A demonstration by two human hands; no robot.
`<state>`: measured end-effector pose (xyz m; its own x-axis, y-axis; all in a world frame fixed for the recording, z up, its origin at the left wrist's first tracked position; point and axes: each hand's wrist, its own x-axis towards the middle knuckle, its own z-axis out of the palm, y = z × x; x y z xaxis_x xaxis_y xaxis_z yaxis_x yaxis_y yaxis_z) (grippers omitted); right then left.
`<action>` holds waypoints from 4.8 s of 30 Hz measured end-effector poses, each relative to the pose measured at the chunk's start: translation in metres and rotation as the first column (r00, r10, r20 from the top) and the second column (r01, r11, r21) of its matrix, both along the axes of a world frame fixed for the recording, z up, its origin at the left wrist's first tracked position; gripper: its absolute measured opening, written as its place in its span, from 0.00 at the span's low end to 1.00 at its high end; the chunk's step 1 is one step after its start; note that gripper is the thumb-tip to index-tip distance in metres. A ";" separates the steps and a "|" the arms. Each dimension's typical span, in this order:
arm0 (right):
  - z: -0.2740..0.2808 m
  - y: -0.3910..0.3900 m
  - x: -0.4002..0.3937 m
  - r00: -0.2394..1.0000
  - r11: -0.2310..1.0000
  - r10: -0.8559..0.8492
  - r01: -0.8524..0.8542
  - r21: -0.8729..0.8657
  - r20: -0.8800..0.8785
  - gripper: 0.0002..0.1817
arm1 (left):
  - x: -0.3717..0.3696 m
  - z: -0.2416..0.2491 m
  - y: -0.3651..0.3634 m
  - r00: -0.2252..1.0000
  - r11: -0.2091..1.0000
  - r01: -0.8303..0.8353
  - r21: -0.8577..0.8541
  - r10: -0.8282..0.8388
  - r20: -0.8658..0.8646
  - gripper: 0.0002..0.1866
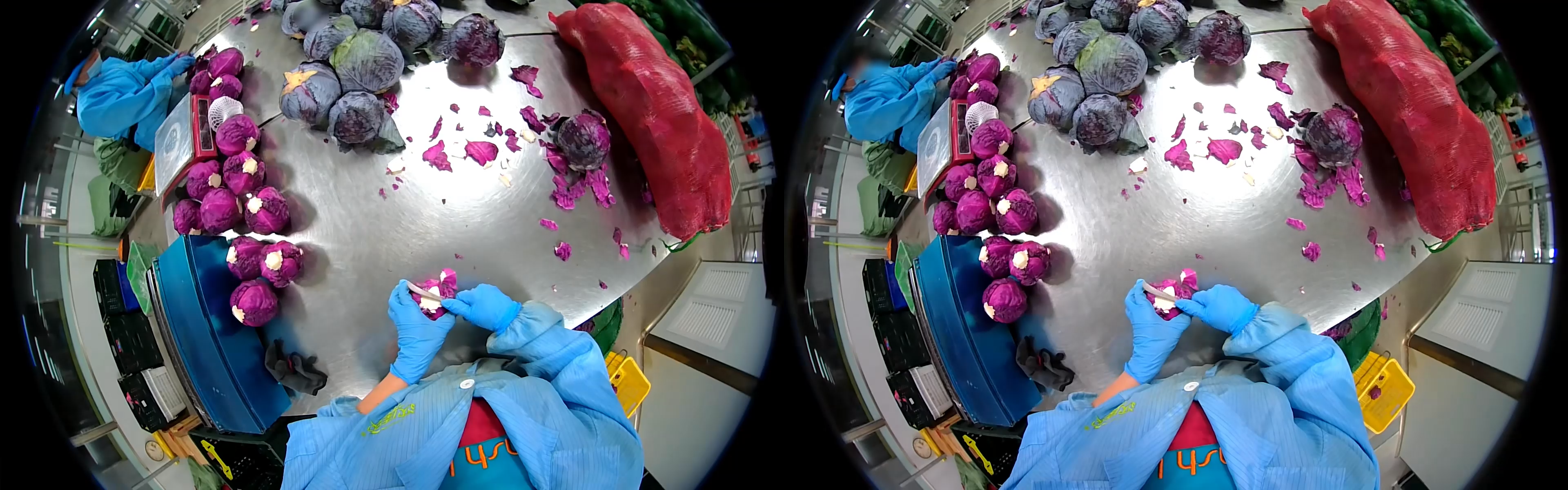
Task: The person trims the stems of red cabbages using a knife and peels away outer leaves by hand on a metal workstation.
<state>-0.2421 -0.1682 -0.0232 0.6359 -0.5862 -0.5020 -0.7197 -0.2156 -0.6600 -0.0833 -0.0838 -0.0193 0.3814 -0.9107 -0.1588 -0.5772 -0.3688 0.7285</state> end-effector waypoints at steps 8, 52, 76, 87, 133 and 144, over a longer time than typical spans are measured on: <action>-0.002 0.015 0.011 0.999 0.957 0.049 -0.047 -0.287 0.002 0.27 | 0.000 0.001 -0.003 0.999 0.998 -0.033 0.048 0.034 -0.032 0.57; 0.018 -0.026 0.017 0.967 0.968 -0.252 0.251 0.025 0.040 0.16 | -0.014 0.022 -0.043 0.892 0.920 0.291 0.261 -0.360 0.272 0.30; -0.004 -0.003 0.030 0.811 0.646 -0.570 0.345 0.681 0.131 0.20 | 0.053 0.013 0.009 0.972 0.975 0.218 0.047 -0.212 -0.103 0.52; -0.038 -0.002 0.022 0.914 0.993 -0.106 0.080 0.083 0.392 0.18 | 0.041 0.002 0.013 0.673 0.961 -0.149 0.234 0.272 -0.688 0.44; 0.102 0.028 0.038 0.247 0.538 -0.841 0.481 0.692 0.482 0.18 | 0.049 0.064 -0.002 -0.361 0.941 -0.035 0.337 0.303 -0.882 0.35; 0.107 0.014 0.001 0.369 0.604 -0.791 0.344 0.719 0.488 0.14 | 0.032 0.064 -0.014 -0.336 0.952 0.011 0.305 0.291 -0.896 0.35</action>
<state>-0.2412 -0.1546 0.0841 0.4664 -0.8080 -0.3600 0.2302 0.5039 -0.8326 -0.0511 -0.0973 0.0451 -0.2875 -0.7711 -0.5681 0.8761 -0.4514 0.1694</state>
